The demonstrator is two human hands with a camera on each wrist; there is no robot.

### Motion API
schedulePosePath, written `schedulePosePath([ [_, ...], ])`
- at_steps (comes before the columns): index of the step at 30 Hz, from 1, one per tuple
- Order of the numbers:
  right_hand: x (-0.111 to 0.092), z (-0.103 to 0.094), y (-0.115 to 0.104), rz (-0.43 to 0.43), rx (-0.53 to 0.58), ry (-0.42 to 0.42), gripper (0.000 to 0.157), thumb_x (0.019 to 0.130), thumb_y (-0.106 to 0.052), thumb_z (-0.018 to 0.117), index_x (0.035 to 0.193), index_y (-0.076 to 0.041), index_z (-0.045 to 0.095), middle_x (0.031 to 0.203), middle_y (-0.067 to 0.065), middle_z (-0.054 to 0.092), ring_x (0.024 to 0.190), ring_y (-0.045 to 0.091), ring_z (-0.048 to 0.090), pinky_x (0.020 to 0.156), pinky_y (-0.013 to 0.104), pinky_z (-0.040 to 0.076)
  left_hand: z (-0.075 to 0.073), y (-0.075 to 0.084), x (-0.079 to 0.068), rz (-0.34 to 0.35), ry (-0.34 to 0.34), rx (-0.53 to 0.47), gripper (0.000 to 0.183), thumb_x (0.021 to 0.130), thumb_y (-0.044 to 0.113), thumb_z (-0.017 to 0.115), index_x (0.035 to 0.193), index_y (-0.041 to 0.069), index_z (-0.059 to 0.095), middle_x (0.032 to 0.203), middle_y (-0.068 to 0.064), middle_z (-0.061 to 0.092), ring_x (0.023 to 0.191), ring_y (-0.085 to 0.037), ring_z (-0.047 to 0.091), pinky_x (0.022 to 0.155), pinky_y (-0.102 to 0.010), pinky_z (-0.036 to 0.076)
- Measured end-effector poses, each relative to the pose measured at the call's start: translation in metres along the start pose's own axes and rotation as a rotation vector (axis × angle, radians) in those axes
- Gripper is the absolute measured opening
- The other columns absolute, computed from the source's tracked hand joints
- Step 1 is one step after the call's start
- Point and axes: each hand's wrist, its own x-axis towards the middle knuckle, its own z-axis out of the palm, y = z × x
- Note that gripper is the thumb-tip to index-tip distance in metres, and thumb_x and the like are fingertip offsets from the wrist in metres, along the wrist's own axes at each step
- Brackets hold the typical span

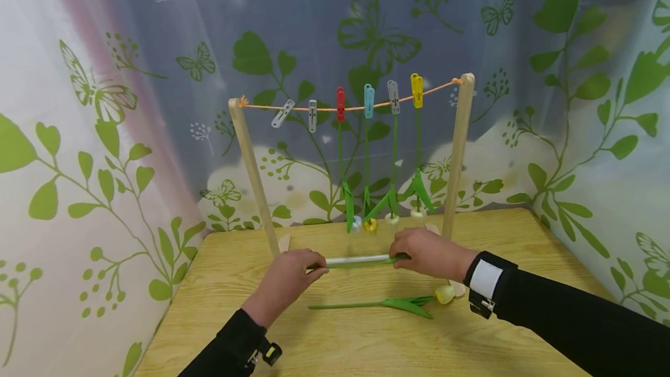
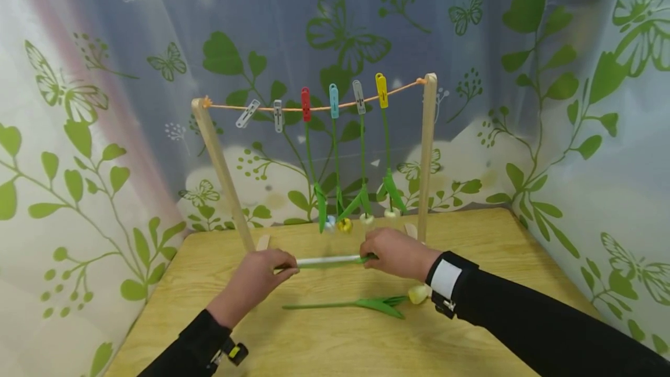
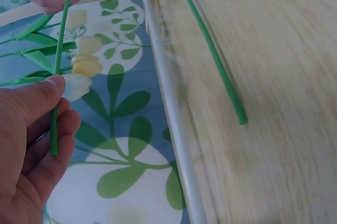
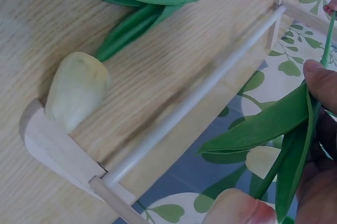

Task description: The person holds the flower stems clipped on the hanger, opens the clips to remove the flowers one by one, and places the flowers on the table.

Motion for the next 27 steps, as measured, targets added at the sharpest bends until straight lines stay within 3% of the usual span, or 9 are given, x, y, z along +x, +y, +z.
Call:
schedulePosePath([
  [14, -0.007, 0.020, 0.000, -0.009, 0.008, -0.007, 0.008, 0.090, -0.021, 0.082, 0.097, -0.020, 0.078, 0.089, -0.009, 0.065, 0.082, 0.007, 0.064, 0.071, 0.025, 0.060, 0.017, 0.000, -0.005, -0.059, -0.087, -0.071, 0.004, 0.092, 0.022, 0.080, 0.095, 0.021, 0.078, 0.087, 0.012, 0.072, 0.078, -0.003, 0.069, 0.067, -0.019, 0.060],
  [20, -0.010, 0.028, 0.000, -0.018, 0.003, -0.013, 0.006, 0.091, -0.021, 0.082, 0.093, -0.021, 0.077, 0.085, -0.010, 0.062, 0.078, 0.006, 0.060, 0.068, 0.023, 0.057, 0.025, -0.001, -0.009, -0.055, -0.108, -0.066, 0.005, 0.092, 0.024, 0.081, 0.091, 0.020, 0.077, 0.085, 0.012, 0.072, 0.077, -0.002, 0.069, 0.067, -0.020, 0.060],
  [27, -0.013, 0.039, 0.000, -0.008, 0.029, -0.054, 0.005, 0.092, -0.016, 0.081, 0.096, -0.017, 0.079, 0.090, -0.008, 0.067, 0.085, 0.010, 0.065, 0.073, 0.026, 0.060, 0.034, -0.003, -0.011, -0.034, -0.182, -0.045, 0.005, 0.092, 0.024, 0.080, 0.090, 0.021, 0.077, 0.081, 0.014, 0.067, 0.072, -0.001, 0.062, 0.063, -0.019, 0.055],
])
